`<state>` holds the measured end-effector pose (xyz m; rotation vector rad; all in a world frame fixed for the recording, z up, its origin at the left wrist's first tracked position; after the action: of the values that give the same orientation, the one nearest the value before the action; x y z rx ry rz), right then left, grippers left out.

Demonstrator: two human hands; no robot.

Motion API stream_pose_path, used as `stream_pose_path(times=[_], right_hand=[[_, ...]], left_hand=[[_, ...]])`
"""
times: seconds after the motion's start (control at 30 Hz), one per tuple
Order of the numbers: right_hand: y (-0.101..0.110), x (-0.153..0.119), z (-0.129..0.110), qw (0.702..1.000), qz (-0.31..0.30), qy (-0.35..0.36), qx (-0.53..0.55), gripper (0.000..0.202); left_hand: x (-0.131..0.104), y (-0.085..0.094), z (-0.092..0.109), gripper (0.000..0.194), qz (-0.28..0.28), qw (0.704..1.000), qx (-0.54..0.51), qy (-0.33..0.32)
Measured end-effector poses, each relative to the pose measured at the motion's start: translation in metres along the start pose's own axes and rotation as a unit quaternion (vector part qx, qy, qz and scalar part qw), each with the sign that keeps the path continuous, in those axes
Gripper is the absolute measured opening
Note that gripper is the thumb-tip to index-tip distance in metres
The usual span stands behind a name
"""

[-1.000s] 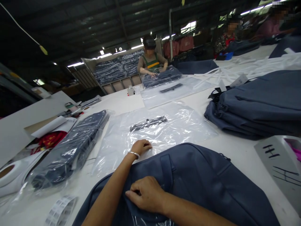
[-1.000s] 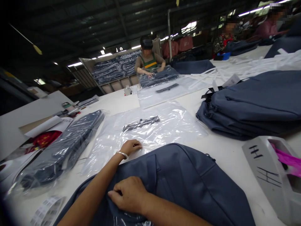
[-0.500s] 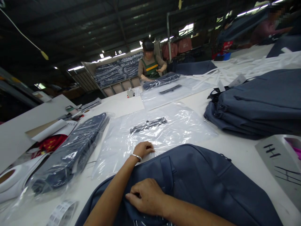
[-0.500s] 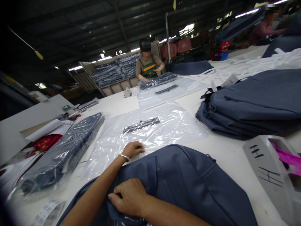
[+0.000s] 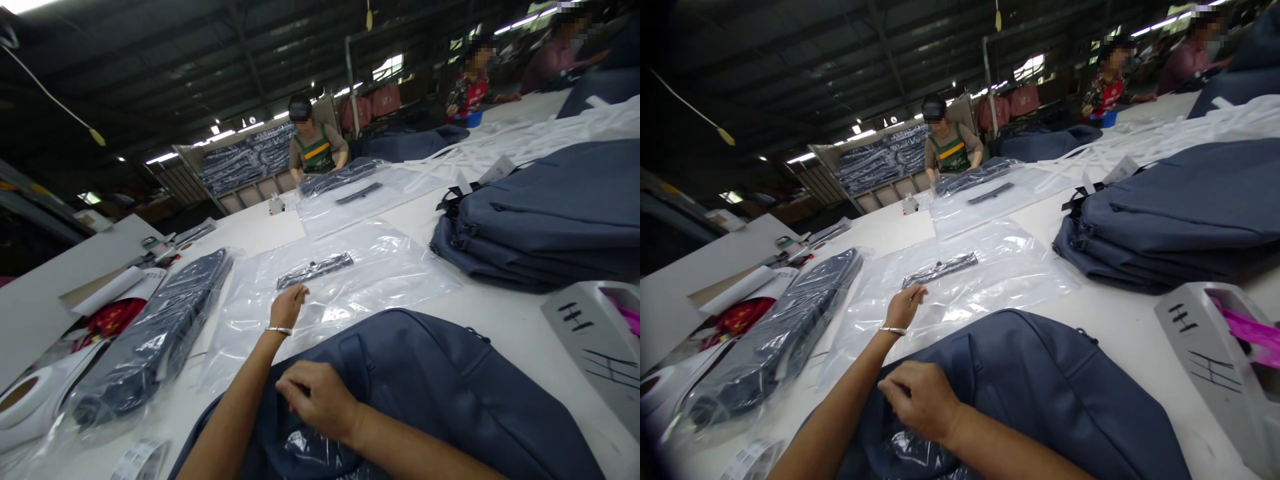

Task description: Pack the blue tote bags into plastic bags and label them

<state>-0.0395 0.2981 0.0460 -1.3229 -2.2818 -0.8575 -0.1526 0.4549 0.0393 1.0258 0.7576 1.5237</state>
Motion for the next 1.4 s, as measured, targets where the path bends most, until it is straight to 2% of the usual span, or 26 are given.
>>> stream_pose_path(times=[0.1,0.17,0.23,0.3,0.47,0.63,0.73,0.87,0.97,1.13,1.27,1.4], right_hand=[[0.051,0.016,0.003,0.993,0.104,0.021,-0.042,0.022],[0.083,0.021,0.009,0.981,0.152,0.033,-0.119,0.027],[0.106,0.023,0.019,0.964,0.161,0.026,-0.211,0.041],[0.121,0.020,0.035,0.945,0.145,-0.009,-0.294,0.054],[0.133,0.012,0.077,0.896,0.100,-0.125,-0.413,0.091],[0.129,0.022,0.095,0.884,0.109,-0.131,-0.434,0.108],[0.134,0.027,0.095,0.885,0.137,-0.127,-0.426,0.097],[0.150,0.027,0.089,0.888,0.186,-0.122,-0.402,0.057],[0.159,0.025,0.086,0.903,0.200,-0.099,-0.368,0.045],[0.181,0.020,0.091,0.903,0.240,-0.100,-0.341,0.045],[0.194,0.019,0.091,0.906,0.241,-0.089,-0.338,0.045],[0.201,0.018,0.087,0.893,0.248,-0.062,-0.370,0.042]], left_hand=[[-0.007,0.002,0.004,0.036,0.008,1.000,0.005,-0.017],[-0.011,0.004,0.008,0.034,0.010,0.999,0.014,-0.028],[-0.013,0.006,0.013,0.033,0.004,0.998,0.034,-0.044],[-0.016,0.006,0.021,0.037,-0.016,0.995,0.065,-0.070],[-0.031,0.005,0.041,0.032,-0.041,0.982,0.148,-0.113],[-0.051,0.007,0.057,0.026,-0.016,0.974,0.191,-0.123],[-0.060,0.011,0.066,0.027,0.008,0.972,0.190,-0.135],[-0.062,0.016,0.071,0.028,0.039,0.970,0.197,-0.134],[-0.056,0.019,0.056,0.032,0.059,0.967,0.231,-0.086],[-0.056,0.032,-0.006,0.038,0.055,0.964,0.258,0.018],[-0.072,0.057,-0.056,0.028,0.064,0.964,0.245,0.084],[-0.086,0.087,-0.089,0.031,0.118,0.963,0.201,0.133]])
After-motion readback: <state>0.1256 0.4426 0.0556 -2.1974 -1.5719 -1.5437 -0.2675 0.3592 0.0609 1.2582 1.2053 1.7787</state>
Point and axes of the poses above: each hand's wrist, its own x-axis towards the middle knuckle, its own y-axis out of the back of the hand, z = x × y, the point moved 7 cm from there along x, towards the middle knuckle, and after that the axes turned 11 degrees about y, right-handed, at the moved point
